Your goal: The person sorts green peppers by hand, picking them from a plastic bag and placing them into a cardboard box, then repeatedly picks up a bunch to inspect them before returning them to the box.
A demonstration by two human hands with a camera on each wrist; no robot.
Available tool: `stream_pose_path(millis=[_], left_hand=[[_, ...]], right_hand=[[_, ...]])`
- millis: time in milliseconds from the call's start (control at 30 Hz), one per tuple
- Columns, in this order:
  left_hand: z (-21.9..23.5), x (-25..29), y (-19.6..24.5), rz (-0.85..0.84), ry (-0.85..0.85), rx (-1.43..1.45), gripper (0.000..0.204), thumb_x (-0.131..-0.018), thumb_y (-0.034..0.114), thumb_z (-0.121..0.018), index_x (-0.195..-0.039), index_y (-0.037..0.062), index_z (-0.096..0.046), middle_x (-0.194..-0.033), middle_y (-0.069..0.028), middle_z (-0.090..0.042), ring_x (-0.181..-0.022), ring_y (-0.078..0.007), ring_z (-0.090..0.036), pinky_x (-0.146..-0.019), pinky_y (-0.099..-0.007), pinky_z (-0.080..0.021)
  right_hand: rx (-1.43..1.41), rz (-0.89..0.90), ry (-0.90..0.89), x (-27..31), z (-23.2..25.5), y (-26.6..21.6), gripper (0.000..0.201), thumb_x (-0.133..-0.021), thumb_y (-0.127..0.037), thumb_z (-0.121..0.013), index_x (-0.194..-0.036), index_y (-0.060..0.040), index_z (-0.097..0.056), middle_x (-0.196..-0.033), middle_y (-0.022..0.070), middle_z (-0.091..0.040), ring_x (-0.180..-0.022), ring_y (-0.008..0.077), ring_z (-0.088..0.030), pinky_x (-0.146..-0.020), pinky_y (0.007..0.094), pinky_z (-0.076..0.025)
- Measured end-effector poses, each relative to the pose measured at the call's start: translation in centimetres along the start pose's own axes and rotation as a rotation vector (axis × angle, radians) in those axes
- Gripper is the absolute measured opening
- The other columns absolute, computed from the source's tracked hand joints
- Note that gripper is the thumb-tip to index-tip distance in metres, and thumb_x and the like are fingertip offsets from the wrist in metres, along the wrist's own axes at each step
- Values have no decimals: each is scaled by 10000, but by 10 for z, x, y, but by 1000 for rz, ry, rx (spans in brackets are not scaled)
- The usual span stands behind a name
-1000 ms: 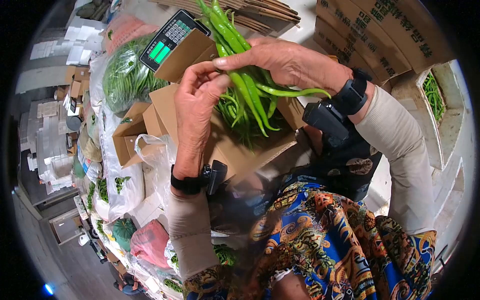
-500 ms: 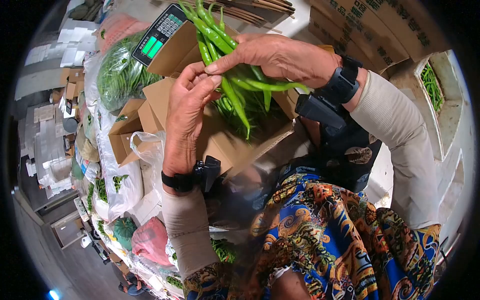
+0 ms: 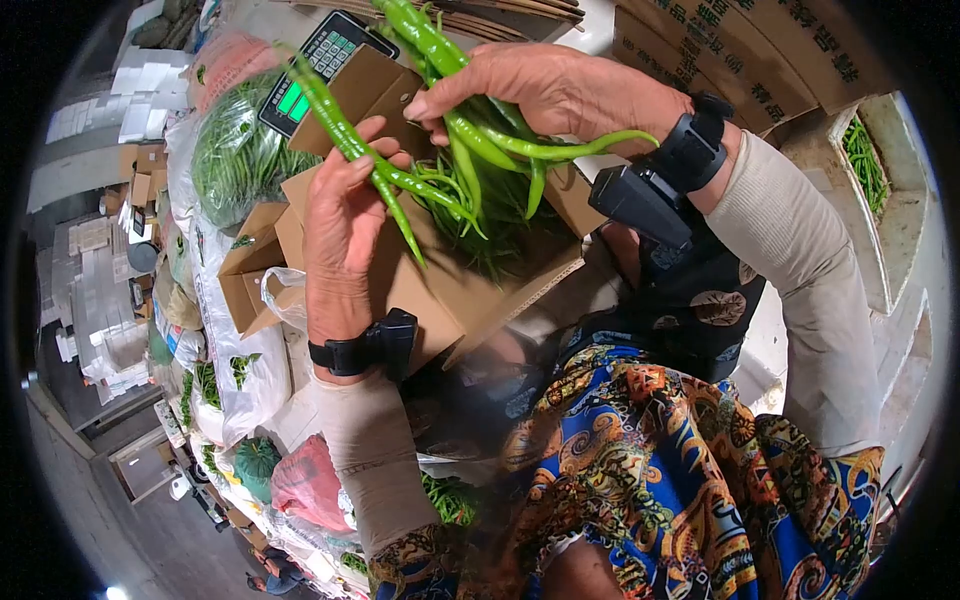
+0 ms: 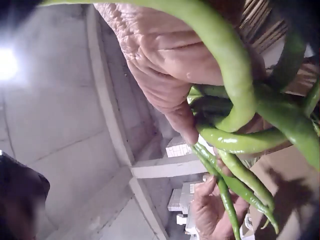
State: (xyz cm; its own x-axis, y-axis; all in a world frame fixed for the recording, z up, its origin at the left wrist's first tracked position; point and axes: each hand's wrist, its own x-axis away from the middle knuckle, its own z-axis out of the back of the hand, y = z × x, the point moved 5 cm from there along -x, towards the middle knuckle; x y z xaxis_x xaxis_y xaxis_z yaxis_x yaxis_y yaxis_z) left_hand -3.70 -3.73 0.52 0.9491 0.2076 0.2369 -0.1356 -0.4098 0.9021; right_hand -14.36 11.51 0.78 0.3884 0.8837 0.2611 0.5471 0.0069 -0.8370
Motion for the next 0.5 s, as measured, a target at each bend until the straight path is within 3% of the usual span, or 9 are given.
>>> stream_pose_path(millis=[100,200,267,333,400,433,500], left_hand=[[4,4,6,-49,-2,110,386,-798,7,-520,-1174,-68,-480,-1026,-200,-597,-964,-326,-598,-897,-409,-468],[5,5,8,-59,-5,131,336,-811,27,-543,-1134,-57,-502,-1028,-196,-600,-979,-322,-597,-905,-413,-466],[12,2,8,-76,-23,117,305,-824,32,-550,-1116,-47,-512,-1035,-195,-601,-988,-322,-595,-911,-415,-464],[15,2,10,-92,-43,102,273,-838,36,-557,-1099,-37,-522,-1042,-194,-603,-996,-322,-593,-917,-417,-462],[20,3,13,-123,31,106,228,-863,39,-559,-1082,-22,-539,-1068,-188,-605,-1022,-299,-580,-913,-391,-454],[21,2,13,-123,32,105,228,-863,39,-559,-1082,-22,-539,-1068,-188,-605,-1022,-299,-580,-913,-391,-454],[23,0,15,-209,49,-97,207,-869,25,-551,-1072,-11,-554,-1091,-172,-606,-1047,-268,-567,-913,-355,-434]], right_hand=[[9,-4,23,2,6,-7,205,-792,-191,-710,-908,-39,-635,-800,28,-639,-704,96,-604,-632,218,-505],[36,-45,37,17,10,-14,206,-799,-208,-687,-889,-26,-654,-781,43,-661,-652,111,-627,-568,235,-512],[60,91,104,26,13,-23,202,-803,-209,-676,-886,-27,-655,-783,43,-666,-642,110,-629,-550,244,-511],[176,128,20,11,17,-31,201,-802,-209,-683,-885,-30,-646,-793,45,-669,-628,119,-631,-524,262,-513],[22,-43,86,22,24,-35,181,-886,-122,-592,-997,21,-608,-873,76,-657,-772,146,-612,-736,232,-483],[-29,-61,170,25,24,-35,144,-885,-128,-597,-917,7,-636,-801,52,-660,-746,128,-608,-691,220,-479],[-25,-20,180,32,22,-40,145,-884,-132,-597,-920,4,-634,-802,48,-658,-723,124,-605,-669,218,-479]])
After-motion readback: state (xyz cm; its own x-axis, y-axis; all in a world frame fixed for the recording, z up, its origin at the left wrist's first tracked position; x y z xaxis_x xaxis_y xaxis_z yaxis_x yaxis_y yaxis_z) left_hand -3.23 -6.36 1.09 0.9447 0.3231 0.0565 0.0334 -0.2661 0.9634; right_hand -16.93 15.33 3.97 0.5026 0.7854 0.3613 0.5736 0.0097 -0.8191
